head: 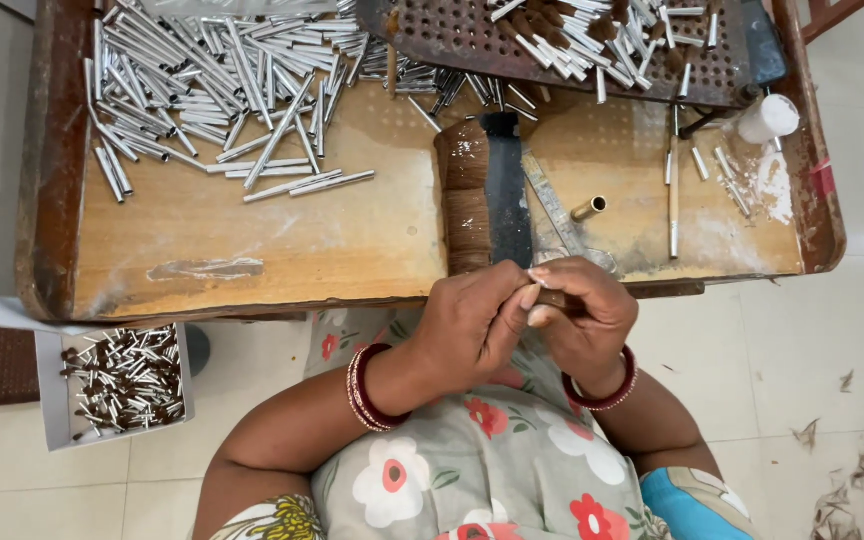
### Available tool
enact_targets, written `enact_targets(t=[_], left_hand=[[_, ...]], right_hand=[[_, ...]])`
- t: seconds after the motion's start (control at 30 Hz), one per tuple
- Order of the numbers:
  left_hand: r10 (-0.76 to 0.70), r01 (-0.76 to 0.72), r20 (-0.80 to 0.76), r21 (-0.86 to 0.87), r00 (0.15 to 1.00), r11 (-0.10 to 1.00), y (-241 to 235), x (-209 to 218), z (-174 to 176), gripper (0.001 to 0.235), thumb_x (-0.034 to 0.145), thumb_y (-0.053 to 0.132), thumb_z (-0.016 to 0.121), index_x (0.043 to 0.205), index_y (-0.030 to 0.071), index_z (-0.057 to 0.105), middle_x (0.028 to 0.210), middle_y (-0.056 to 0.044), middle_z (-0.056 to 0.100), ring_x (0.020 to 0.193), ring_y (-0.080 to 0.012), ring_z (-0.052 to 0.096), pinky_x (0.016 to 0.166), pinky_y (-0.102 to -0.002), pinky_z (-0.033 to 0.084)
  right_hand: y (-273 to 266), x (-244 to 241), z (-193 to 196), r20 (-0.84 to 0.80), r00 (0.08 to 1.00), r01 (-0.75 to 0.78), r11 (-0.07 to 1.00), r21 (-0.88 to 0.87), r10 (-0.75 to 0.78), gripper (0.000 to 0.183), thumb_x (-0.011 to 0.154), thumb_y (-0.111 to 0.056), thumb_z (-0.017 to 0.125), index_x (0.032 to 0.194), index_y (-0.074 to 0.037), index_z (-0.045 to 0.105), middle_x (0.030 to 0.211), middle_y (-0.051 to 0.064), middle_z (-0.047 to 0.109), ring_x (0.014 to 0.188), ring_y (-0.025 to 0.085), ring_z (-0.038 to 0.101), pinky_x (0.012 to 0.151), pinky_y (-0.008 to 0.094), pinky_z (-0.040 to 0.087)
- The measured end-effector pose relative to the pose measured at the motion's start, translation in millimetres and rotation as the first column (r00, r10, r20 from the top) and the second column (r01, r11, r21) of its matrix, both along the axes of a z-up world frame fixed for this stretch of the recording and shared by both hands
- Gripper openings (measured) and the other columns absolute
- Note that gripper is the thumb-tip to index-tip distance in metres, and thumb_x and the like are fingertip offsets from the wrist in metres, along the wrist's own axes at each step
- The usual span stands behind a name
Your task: The recorder is assembling small cylindrical parts by wrapping a brown finishing material around them and using a ruler for precise alignment.
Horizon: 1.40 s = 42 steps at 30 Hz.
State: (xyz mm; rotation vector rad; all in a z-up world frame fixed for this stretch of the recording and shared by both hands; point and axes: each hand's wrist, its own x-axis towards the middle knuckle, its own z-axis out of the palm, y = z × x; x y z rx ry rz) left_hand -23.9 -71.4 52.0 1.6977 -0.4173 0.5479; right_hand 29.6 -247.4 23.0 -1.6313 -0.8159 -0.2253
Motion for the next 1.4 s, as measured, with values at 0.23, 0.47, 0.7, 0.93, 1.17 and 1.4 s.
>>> enact_targets(t=[0.23, 0.47, 0.7, 0.93, 1.17, 1.4], left_hand=[[0.018, -0.017, -0.041, 0.033, 0.999, 0.999, -10, 7, -6, 0.017, 0.109, 0.012, 0.059, 0.095, 0.001, 0.058, 0.08, -0.015, 0.055, 0.068, -0.033, 0.06, 0.06, -0.039, 0.046], [0.279, -0.303, 0.125, 0.272, 0.952, 0.913, -23, 66, 22, 0.05, 0.09, 0.018, 0.07, 0.131, 0.002, 0.048, 0.084, -0.014, 0.066, 0.072, -0.0332, 0.067, 0.062, -0.042, 0.051], [0.219, -0.157, -0.012, 0.659, 0.976, 0.735, -66, 118, -29, 0.081, 0.08, 0.006, 0.066, 0.153, 0.002, 0.033, 0.085, -0.015, 0.071, 0.072, -0.0363, 0.07, 0.069, -0.049, 0.054], [0.161, -0.06, -0.103, 0.632, 0.982, 0.772, -59, 105, -24, 0.083, 0.08, 0.003, 0.065, 0.155, 0.002, 0.031, 0.085, -0.016, 0.072, 0.07, -0.0388, 0.069, 0.064, -0.05, 0.054], [0.198, -0.143, -0.03, 0.59, 0.98, 0.795, -36, 84, 13, 0.082, 0.081, 0.011, 0.071, 0.154, 0.003, 0.034, 0.102, -0.019, 0.072, 0.093, -0.0395, 0.069, 0.085, -0.051, 0.051], [0.278, -0.305, 0.126, 0.336, 0.952, 0.891, 12, 40, 37, 0.064, 0.094, 0.011, 0.076, 0.15, 0.005, 0.045, 0.14, -0.018, 0.065, 0.127, -0.0362, 0.064, 0.109, -0.044, 0.048]], right_hand=[[-7, 6, -21, 0.054, 0.992, 0.103, 0.974, 0.201, -0.116, 0.017, 0.101, -0.013, 0.077, 0.103, 0.0, 0.066, 0.1, 0.011, 0.07, 0.08, 0.013, 0.065, 0.071, 0.022, 0.052], [-46, 66, 1, -0.082, 0.948, 0.313, 0.949, 0.047, -0.309, 0.018, 0.11, -0.015, 0.067, 0.109, 0.003, 0.065, 0.101, 0.007, 0.071, 0.087, 0.009, 0.066, 0.078, 0.022, 0.055], [-52, 82, 2, -0.161, 0.959, 0.215, 0.97, -0.112, -0.231, 0.016, 0.108, -0.013, 0.066, 0.105, 0.003, 0.065, 0.095, 0.003, 0.072, 0.088, 0.007, 0.066, 0.081, 0.022, 0.057], [-55, 80, 44, -0.064, 0.961, 0.203, 0.841, -0.501, -0.27, 0.008, 0.098, -0.005, 0.072, 0.098, 0.003, 0.071, 0.082, 0.009, 0.074, 0.073, 0.012, 0.069, 0.068, 0.027, 0.054], [-61, 68, 58, 0.287, 0.958, 0.176, 0.785, -0.594, 0.002, 0.059, 0.088, -0.039, 0.077, 0.132, -0.003, 0.063, 0.139, 0.02, 0.061, 0.129, 0.039, 0.059, 0.106, 0.046, 0.05], [-68, 59, 29, 0.543, 0.833, 0.444, 0.716, -0.538, -0.109, 0.09, 0.096, -0.067, 0.058, 0.157, -0.002, 0.042, 0.156, 0.022, 0.046, 0.143, 0.04, 0.045, 0.121, 0.053, 0.035]])
